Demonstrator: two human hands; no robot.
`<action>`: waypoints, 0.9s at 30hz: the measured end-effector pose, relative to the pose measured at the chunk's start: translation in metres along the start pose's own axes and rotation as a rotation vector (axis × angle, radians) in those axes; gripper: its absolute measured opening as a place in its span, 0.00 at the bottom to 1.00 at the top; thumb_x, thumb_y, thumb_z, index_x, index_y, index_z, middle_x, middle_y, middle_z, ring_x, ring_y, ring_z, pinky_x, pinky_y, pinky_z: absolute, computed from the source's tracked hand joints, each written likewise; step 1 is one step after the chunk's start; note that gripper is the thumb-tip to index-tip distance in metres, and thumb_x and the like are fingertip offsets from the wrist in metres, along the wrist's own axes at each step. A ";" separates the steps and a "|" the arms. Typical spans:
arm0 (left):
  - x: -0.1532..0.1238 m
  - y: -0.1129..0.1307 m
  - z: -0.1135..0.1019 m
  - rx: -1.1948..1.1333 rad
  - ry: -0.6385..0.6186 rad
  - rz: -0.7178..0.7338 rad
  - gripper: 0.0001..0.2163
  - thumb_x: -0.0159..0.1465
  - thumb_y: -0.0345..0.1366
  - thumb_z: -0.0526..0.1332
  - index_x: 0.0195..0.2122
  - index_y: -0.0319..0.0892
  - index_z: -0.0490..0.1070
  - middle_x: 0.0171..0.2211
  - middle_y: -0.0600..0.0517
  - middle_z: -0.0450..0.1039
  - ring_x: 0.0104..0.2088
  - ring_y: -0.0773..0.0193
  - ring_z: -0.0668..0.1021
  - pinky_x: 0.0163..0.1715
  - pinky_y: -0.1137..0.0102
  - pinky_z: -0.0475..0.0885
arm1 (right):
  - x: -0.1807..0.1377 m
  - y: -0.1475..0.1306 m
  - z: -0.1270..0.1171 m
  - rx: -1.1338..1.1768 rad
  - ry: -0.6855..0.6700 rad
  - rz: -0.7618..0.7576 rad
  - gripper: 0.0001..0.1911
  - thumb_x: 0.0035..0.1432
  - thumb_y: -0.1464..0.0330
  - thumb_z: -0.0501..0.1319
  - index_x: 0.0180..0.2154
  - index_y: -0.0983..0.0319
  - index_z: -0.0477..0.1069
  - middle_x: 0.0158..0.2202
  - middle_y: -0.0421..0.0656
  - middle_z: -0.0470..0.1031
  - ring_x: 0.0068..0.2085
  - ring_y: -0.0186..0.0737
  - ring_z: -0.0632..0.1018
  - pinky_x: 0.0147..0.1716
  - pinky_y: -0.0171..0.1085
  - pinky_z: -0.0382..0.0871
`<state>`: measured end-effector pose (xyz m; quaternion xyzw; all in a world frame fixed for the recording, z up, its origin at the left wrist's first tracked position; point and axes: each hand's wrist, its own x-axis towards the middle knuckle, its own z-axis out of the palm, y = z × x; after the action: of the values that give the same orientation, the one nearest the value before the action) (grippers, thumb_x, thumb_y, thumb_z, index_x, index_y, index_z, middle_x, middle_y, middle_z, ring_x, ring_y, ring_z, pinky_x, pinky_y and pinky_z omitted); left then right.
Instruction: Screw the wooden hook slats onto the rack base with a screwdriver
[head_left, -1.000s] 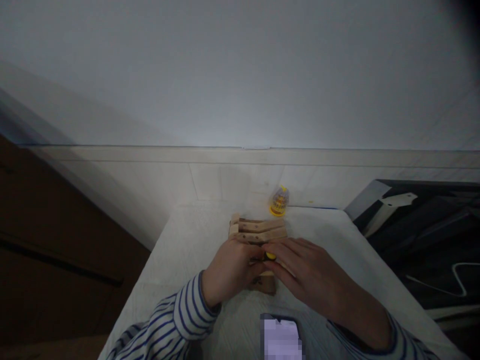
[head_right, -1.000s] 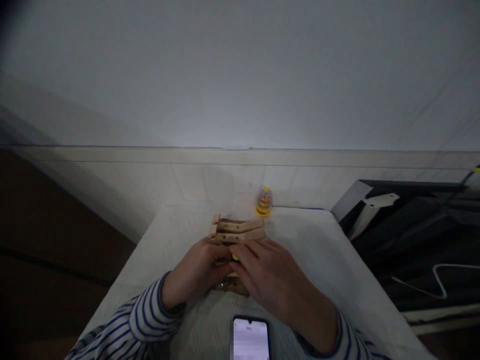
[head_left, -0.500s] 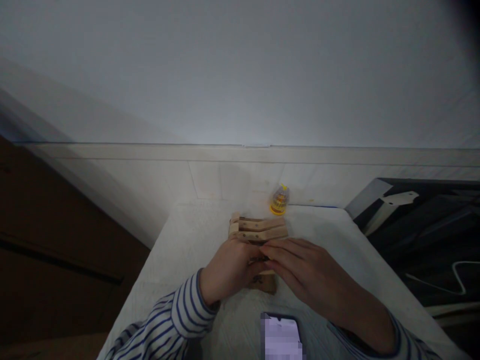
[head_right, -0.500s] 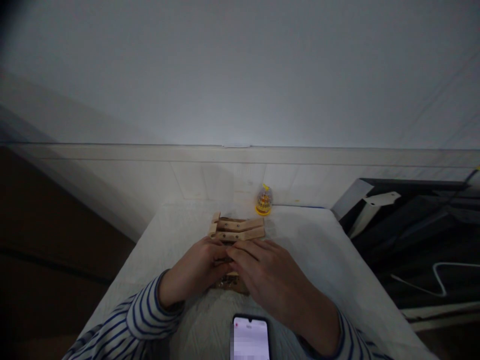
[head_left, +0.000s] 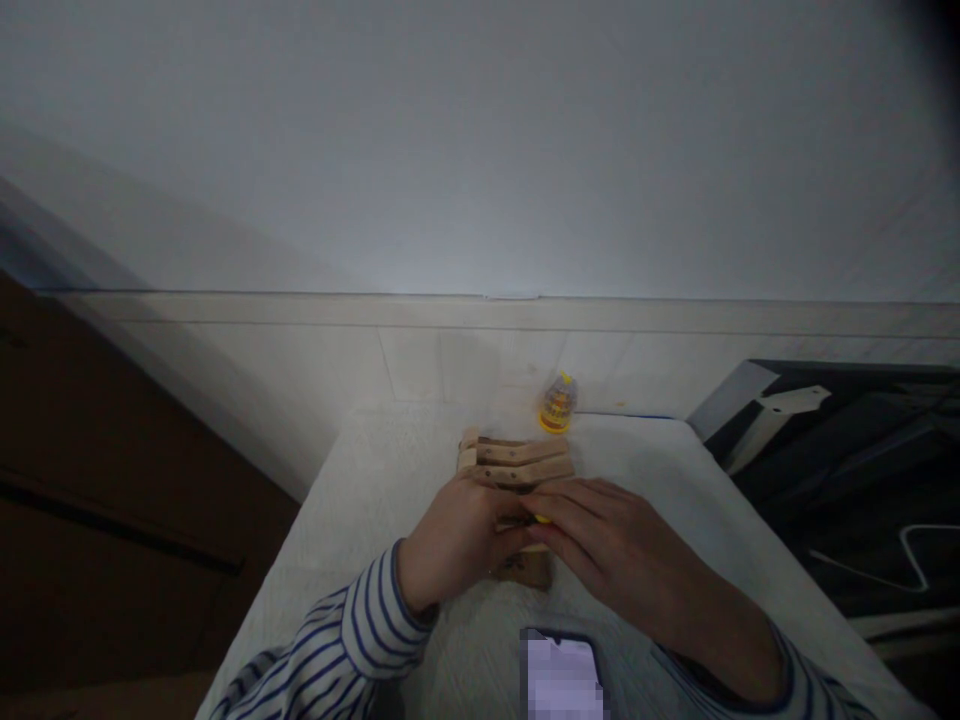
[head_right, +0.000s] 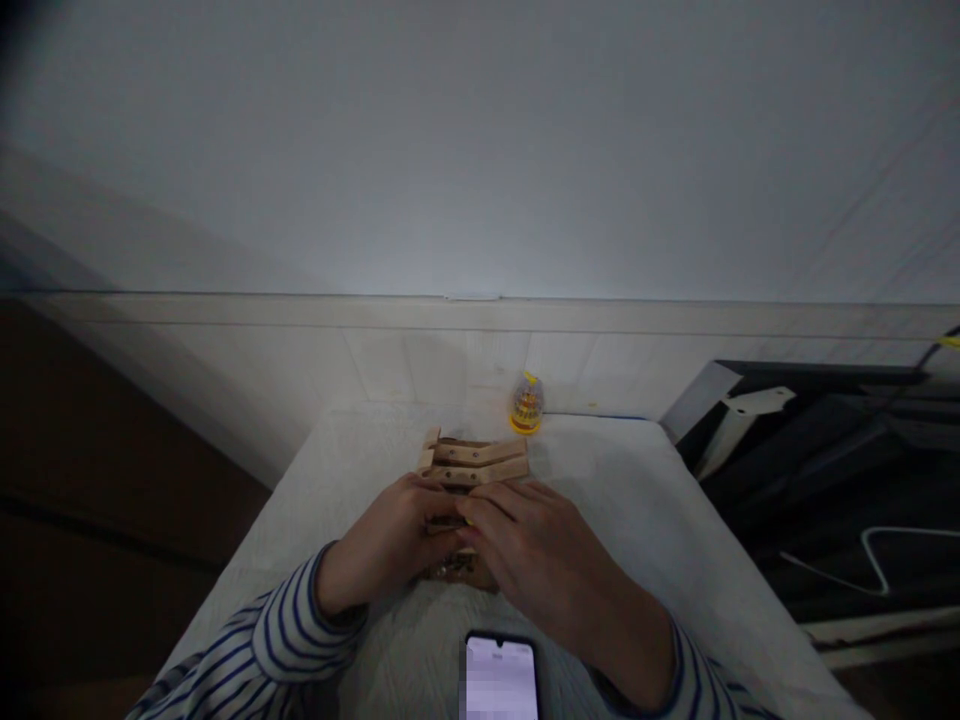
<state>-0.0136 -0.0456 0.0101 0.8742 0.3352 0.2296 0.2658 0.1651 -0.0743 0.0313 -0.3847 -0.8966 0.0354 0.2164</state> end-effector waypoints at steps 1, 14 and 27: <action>0.000 0.000 0.000 0.002 0.005 -0.002 0.08 0.61 0.36 0.61 0.40 0.44 0.75 0.41 0.50 0.77 0.43 0.61 0.76 0.45 0.70 0.67 | 0.000 0.000 0.001 -0.002 0.002 0.000 0.09 0.58 0.74 0.56 0.41 0.63 0.70 0.39 0.47 0.76 0.38 0.43 0.77 0.37 0.45 0.74; 0.000 0.001 -0.001 -0.062 0.006 0.021 0.08 0.63 0.38 0.59 0.39 0.43 0.75 0.41 0.50 0.77 0.44 0.62 0.76 0.46 0.71 0.67 | -0.004 -0.003 -0.007 -0.043 0.039 -0.039 0.13 0.58 0.74 0.54 0.46 0.65 0.69 0.43 0.48 0.76 0.42 0.44 0.76 0.41 0.45 0.73; 0.002 0.003 -0.003 -0.096 -0.019 0.106 0.11 0.64 0.39 0.56 0.41 0.41 0.74 0.33 0.50 0.77 0.37 0.65 0.78 0.41 0.73 0.68 | -0.001 -0.001 -0.006 -0.082 0.061 -0.057 0.08 0.59 0.73 0.55 0.40 0.66 0.71 0.37 0.48 0.77 0.37 0.45 0.77 0.35 0.44 0.74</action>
<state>-0.0128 -0.0446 0.0148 0.8791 0.2744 0.2510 0.2983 0.1672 -0.0761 0.0363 -0.3685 -0.9009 -0.0191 0.2286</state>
